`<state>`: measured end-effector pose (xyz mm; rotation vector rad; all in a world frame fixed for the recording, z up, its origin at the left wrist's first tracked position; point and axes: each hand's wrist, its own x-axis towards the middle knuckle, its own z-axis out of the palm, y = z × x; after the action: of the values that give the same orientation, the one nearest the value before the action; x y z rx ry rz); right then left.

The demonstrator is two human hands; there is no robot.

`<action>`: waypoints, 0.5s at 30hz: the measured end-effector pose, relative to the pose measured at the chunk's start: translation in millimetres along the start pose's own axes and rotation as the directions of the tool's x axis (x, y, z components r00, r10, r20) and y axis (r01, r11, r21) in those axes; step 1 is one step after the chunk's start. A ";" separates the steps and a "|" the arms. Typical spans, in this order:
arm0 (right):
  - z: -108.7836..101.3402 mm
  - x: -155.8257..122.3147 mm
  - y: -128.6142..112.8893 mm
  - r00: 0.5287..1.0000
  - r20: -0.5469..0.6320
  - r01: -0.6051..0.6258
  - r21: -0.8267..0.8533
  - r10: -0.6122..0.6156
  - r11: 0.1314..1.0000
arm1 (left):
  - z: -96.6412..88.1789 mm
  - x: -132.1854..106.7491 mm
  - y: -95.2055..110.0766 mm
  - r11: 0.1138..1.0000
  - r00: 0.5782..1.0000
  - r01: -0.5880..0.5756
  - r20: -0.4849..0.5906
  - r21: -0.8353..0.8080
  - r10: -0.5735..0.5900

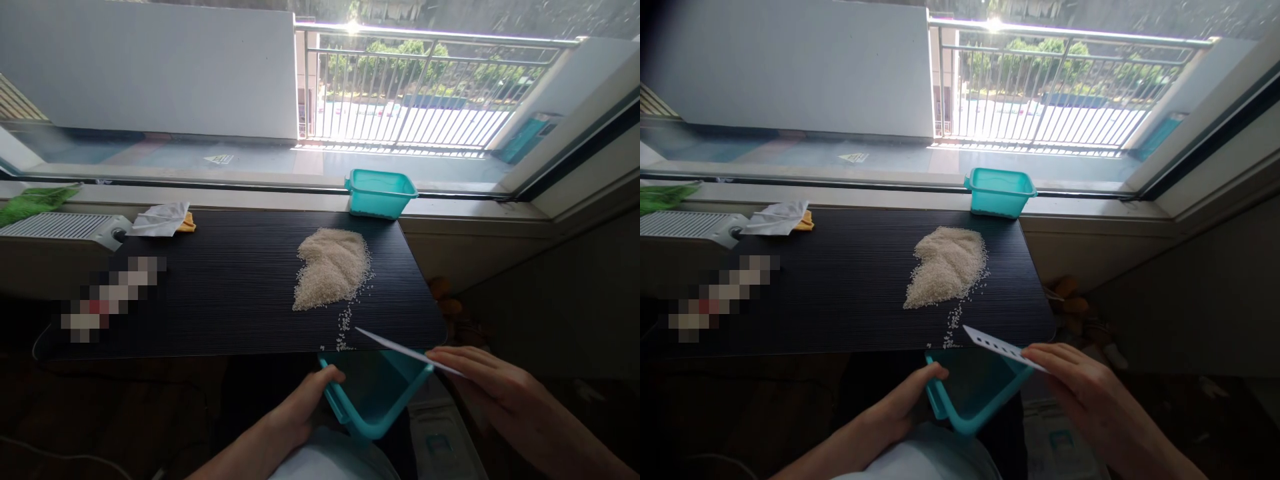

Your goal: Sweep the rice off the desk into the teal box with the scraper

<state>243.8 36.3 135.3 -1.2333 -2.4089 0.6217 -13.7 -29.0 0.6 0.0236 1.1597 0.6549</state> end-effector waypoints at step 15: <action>12.7 36.5 7.2 0.999 0.051 -0.019 0.106 0.013 0.994 | -16.0 -8.9 2.1 0.998 0.999 0.028 -0.028 -0.064 -0.030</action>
<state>222.0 67.4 125.1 -1.2079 -2.3747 0.7836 -30.4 -36.6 2.0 -0.0569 1.1643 0.6686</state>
